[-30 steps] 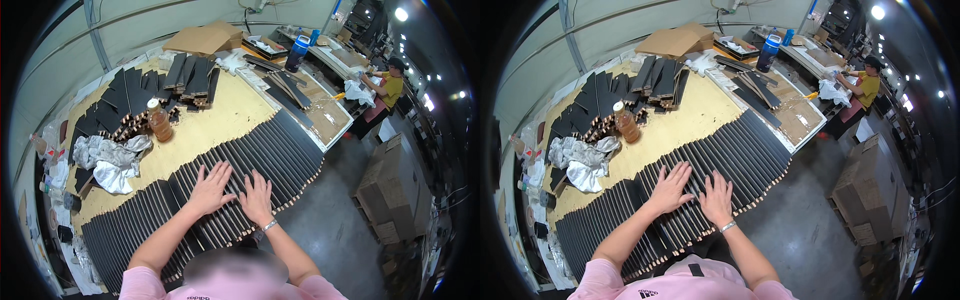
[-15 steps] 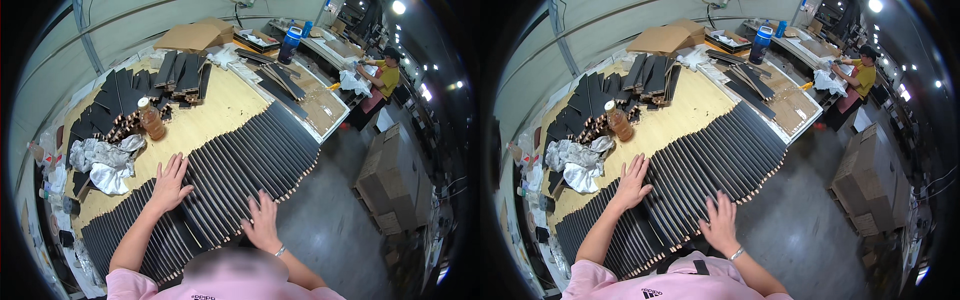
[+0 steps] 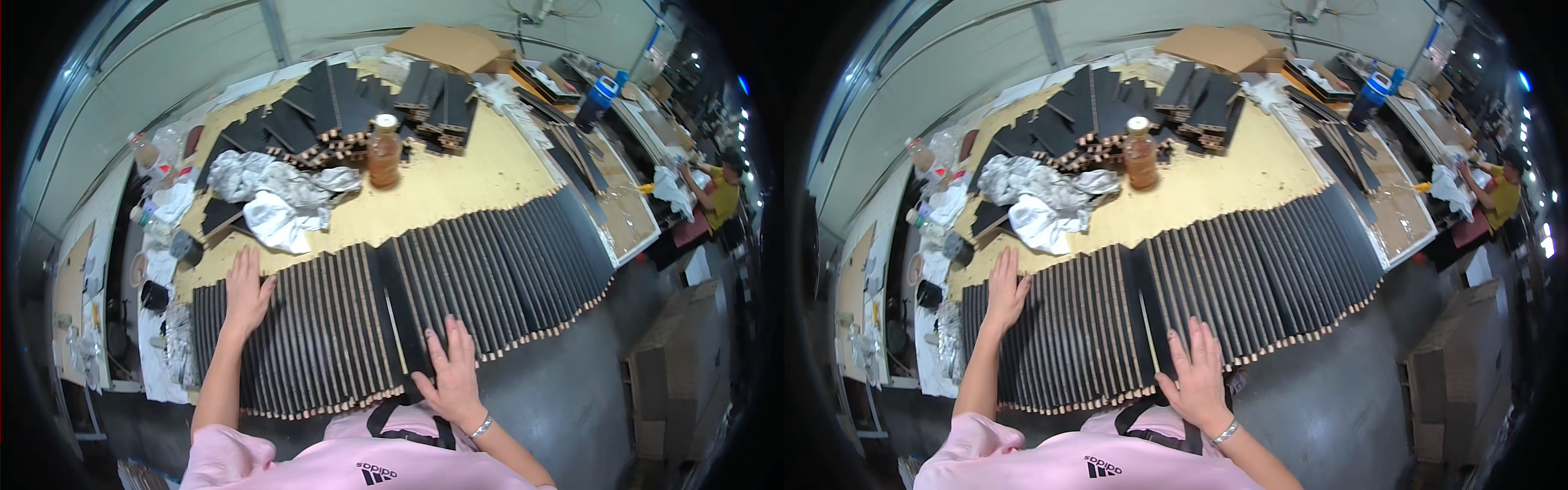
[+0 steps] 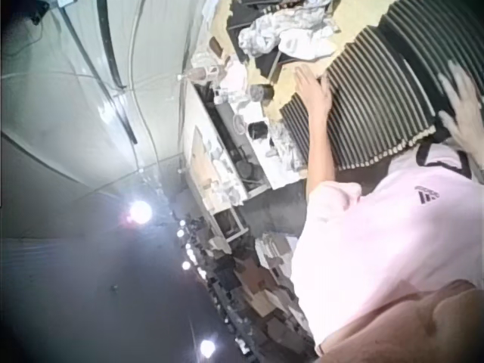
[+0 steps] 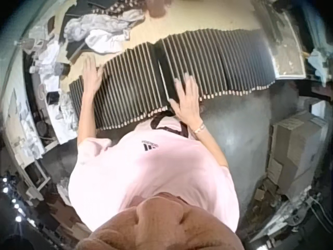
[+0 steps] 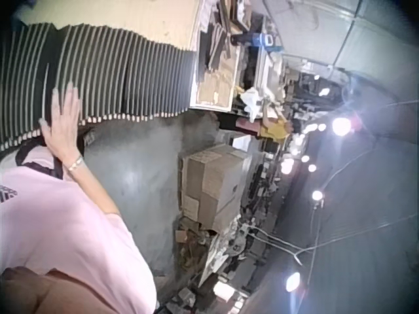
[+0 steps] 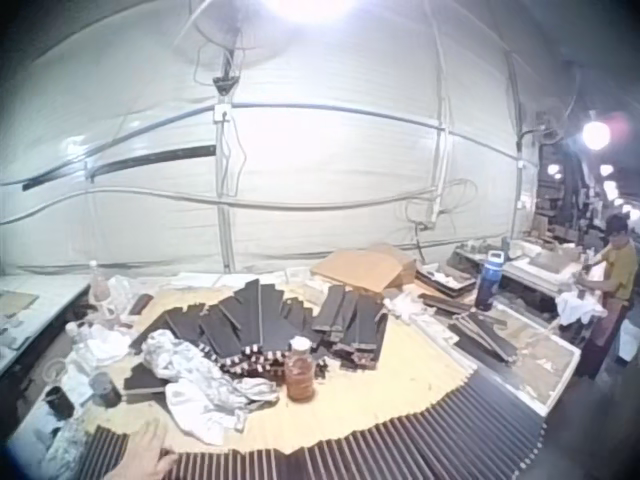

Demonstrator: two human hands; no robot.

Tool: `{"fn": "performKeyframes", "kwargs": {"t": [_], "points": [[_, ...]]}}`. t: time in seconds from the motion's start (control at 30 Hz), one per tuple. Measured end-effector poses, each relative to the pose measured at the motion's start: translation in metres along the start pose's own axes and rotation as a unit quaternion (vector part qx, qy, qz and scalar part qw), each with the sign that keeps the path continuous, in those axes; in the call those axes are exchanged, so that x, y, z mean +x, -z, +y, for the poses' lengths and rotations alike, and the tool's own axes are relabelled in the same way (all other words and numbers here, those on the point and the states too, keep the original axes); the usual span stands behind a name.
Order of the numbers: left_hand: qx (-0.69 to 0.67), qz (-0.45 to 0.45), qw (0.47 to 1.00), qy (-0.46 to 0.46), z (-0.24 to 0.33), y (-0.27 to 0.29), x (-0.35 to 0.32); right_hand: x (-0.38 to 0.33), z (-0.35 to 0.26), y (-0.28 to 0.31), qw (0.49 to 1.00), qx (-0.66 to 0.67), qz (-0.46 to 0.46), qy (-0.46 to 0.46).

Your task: The person applies stain to a row of wood slats using a sponge, wipes them with a cloth, and straightens the slats by hand.

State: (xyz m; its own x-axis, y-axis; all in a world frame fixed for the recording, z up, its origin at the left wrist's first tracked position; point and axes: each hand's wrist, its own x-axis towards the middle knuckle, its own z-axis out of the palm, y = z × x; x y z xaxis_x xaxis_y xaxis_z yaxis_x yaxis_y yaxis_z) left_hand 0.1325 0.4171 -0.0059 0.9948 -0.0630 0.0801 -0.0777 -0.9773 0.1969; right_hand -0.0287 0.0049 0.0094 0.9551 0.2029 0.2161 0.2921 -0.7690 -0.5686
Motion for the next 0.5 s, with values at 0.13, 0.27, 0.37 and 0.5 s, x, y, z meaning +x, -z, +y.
{"fn": "performKeyframes", "kwargs": {"t": [0.13,0.27,0.37,0.5], "points": [[-0.010,-0.007,0.994,0.109,-0.032,0.012,-0.081,0.024,-0.037,-0.031,0.992,-0.004,-0.106,0.066],[0.004,-0.080,0.990,0.117,0.006,-0.003,-0.119,0.039,-0.052,-0.057,0.974,-0.028,-0.169,0.147],[0.044,-0.080,0.993,0.080,0.043,-0.021,-0.124,0.043,-0.055,-0.072,0.968,-0.046,-0.188,0.158],[0.028,-0.039,0.997,0.062,0.075,-0.034,-0.119,0.039,-0.050,-0.075,0.965,-0.098,-0.191,0.148]]}}
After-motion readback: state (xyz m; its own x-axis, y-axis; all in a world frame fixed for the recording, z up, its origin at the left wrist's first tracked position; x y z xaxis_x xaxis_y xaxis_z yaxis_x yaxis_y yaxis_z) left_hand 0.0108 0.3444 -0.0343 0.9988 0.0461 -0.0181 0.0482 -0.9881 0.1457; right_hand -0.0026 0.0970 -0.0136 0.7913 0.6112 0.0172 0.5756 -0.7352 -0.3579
